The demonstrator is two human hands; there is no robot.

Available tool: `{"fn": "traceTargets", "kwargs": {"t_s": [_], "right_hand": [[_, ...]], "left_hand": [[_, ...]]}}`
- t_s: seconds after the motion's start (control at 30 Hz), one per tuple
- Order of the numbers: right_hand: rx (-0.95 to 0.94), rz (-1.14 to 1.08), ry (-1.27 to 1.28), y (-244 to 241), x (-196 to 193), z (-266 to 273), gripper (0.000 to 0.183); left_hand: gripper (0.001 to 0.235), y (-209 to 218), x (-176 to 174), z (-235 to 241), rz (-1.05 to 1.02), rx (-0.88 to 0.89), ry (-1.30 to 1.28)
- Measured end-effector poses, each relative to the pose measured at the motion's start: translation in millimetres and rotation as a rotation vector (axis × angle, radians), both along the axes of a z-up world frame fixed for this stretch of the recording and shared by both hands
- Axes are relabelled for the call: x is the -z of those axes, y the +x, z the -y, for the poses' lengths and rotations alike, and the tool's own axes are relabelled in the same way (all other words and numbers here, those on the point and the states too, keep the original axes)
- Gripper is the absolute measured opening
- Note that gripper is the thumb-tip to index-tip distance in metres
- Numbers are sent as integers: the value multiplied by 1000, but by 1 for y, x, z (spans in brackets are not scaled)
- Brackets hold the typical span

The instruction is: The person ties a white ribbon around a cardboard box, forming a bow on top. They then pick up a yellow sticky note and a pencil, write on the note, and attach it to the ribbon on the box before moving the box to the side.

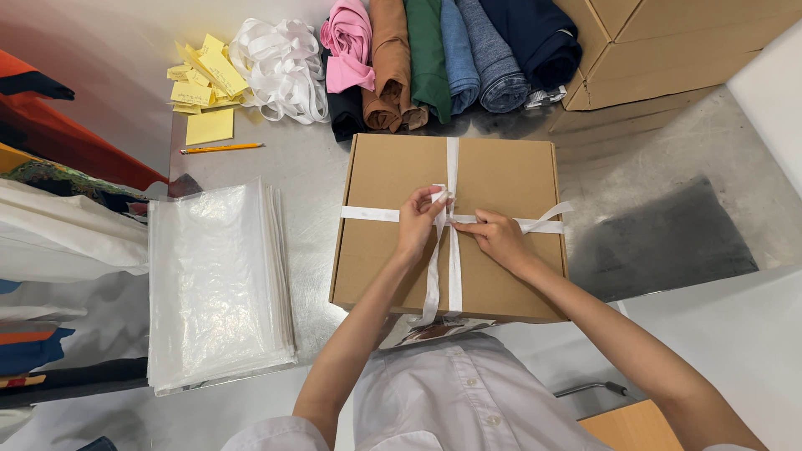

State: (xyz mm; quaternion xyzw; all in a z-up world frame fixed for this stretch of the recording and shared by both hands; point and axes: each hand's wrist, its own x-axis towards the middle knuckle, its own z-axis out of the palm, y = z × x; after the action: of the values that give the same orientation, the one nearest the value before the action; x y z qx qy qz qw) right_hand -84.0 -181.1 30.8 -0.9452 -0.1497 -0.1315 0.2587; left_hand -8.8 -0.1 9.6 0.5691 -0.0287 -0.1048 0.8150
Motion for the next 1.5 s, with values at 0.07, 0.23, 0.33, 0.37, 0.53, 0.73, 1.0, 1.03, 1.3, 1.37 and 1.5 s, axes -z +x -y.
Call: {"fn": "traceTargets", "kwargs": {"t_s": [0.07, 0.23, 0.33, 0.37, 0.53, 0.73, 1.0, 1.03, 1.3, 1.37, 1.5], "right_hand": [[1, 1, 0, 0, 3, 0, 32], [12, 4, -11, 0, 3, 0, 33], [11, -7, -4, 1, 5, 1, 32], [8, 3, -9, 1, 7, 2, 31], [17, 13, -21, -1, 9, 1, 30], [20, 17, -18, 0, 7, 2, 31], [10, 52, -72, -2, -5, -6, 29], [12, 53, -71, -2, -3, -5, 29], [28, 39, -56, -4, -5, -6, 34], [29, 44, -54, -3, -3, -5, 32], [33, 31, -65, -2, 1, -3, 33]], "left_hand": [[38, -2, 2, 1, -24, -11, -52], [79, -10, -14, -2, -144, -15, -202], [67, -7, -12, -5, -197, 18, -162], [49, -5, -6, -4, -184, 42, -115], [26, -1, -6, -2, -142, 143, -92], [28, 33, 16, -11, -147, 439, -111], [18, 39, -16, 11, 373, 444, 262], [18, 40, -12, 11, 373, 446, 262], [24, 23, -7, 2, -210, 165, 73], [25, 20, -13, -2, -222, 186, 80], [23, 23, -4, -1, 26, 340, 194]]}}
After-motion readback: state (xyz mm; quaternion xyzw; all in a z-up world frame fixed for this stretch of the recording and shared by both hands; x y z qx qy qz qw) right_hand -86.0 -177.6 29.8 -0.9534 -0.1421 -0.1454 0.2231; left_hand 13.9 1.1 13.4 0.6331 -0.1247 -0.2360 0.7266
